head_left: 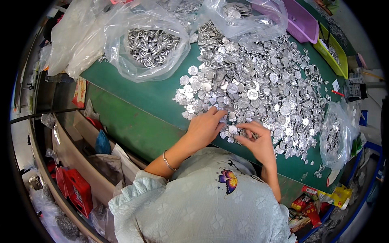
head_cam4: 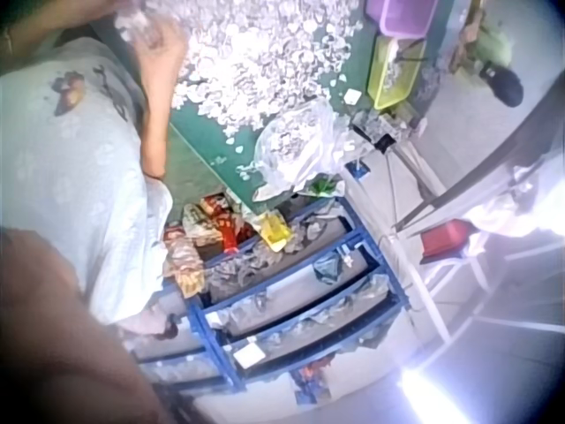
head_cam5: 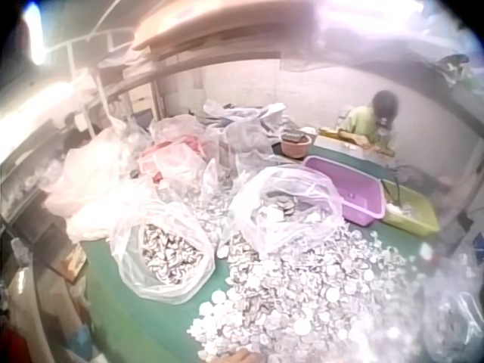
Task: The person sorts a large pile of small silver metal discs on a green table by hand, picking them up and placing them into clear plastic bags. The person repeatedly scoops and separates the discs, organizing them into different piles and bags throughout the clip.
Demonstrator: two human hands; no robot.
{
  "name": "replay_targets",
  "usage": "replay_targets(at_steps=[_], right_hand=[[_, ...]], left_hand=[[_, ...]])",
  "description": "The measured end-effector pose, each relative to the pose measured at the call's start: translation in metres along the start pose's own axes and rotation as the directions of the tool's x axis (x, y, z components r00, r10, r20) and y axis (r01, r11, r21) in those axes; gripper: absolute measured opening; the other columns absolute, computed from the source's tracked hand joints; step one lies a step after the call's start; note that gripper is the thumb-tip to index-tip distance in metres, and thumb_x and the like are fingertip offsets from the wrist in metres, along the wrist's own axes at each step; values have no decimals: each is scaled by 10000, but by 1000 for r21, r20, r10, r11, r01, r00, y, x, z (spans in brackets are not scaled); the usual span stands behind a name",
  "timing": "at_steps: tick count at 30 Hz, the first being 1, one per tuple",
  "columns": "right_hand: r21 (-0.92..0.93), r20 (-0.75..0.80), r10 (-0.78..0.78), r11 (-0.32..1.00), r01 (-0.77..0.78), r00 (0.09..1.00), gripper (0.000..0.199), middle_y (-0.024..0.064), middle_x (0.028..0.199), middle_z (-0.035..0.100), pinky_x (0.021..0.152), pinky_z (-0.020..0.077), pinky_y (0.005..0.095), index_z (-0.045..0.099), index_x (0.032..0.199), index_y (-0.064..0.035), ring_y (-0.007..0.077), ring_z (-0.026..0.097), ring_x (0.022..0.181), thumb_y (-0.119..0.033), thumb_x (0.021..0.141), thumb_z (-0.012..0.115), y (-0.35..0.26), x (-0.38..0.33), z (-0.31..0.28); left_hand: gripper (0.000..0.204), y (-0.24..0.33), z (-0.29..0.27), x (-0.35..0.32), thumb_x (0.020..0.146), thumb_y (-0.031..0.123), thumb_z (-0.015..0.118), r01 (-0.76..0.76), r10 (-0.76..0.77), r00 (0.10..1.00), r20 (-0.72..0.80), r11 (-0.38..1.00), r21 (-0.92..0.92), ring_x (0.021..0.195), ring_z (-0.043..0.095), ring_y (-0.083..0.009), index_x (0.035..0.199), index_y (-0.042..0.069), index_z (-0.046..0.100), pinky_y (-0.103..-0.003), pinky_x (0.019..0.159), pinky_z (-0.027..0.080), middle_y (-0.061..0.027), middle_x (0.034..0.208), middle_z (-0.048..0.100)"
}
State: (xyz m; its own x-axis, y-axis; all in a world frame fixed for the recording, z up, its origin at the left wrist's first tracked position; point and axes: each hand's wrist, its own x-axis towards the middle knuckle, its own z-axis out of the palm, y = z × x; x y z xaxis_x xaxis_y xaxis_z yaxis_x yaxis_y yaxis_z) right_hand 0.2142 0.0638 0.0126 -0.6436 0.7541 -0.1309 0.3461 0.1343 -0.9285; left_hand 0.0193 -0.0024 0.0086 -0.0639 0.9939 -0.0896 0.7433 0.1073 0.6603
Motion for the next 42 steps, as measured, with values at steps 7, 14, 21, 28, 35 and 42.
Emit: replay_targets(at_steps=[7, 14, 21, 28, 35, 42], right_hand=[[-583, 16, -60, 811, 58, 998, 302, 72, 762, 498, 539, 438, 384, 647, 992, -112, 266, 576, 643, -150, 702, 722, -22, 2, 13], [-356, -263, -306, 912, 203, 915, 152, 99, 804, 592, 460, 418, 341, 601, 967, -44, 201, 563, 555, -105, 828, 611, 5, 9, 11], [821, -27, 296, 552, -147, 955, 99, 174, 873, 638, 346, 335, 182, 522, 938, 6, 121, 530, 482, -86, 902, 514, -5, 6, 2], [832, 12, 272, 531, -160, 962, 149, 206, 878, 627, 343, 348, 189, 489, 1028, 3, 157, 567, 512, -59, 893, 509, -7, 5, 2], [883, 116, 196, 429, -192, 974, 167, 181, 890, 611, 385, 380, 209, 495, 1038, -19, 191, 588, 585, -98, 891, 495, -2, 4, 1], [992, -6, 233, -124, 36, 972, 250, 125, 1083, 551, 954, 372, 381, 548, 1017, -47, 243, 487, 1084, -257, 901, 481, 8, 9, 20]], left_hand=[[201, -8, 6, 3, 771, 79, 661, 16, -34, 997, -65, 965, -260, 688, 562, -242, 946, 61, 562, -336, 623, 449, -93, 828, 565], [120, -27, 12, 11, 822, 71, 631, -30, -66, 987, -149, 823, -567, 633, 474, -117, 903, 42, 547, -254, 574, 405, -1, 776, 516], [152, -29, -2, 14, 890, 144, 575, 307, -156, 940, 305, -9, -952, 599, 384, -59, 996, 58, 509, -185, 468, 288, 32, 742, 453], [310, -12, -8, 13, 885, 118, 563, 367, -51, 923, 382, -187, -911, 718, 488, -111, 1171, 12, 507, -229, 544, 411, -57, 869, 535], [324, 1, -2, 11, 886, 83, 517, 385, -41, 914, 403, -221, -896, 1065, 559, -261, 1190, -27, 502, -378, 925, 471, -156, 1112, 566], [360, 25, 22, 8, 881, 93, 504, 92, -208, 965, 162, -311, -946, 1130, 511, -235, 1220, -23, 478, -388, 1014, 384, -144, 1130, 564]])
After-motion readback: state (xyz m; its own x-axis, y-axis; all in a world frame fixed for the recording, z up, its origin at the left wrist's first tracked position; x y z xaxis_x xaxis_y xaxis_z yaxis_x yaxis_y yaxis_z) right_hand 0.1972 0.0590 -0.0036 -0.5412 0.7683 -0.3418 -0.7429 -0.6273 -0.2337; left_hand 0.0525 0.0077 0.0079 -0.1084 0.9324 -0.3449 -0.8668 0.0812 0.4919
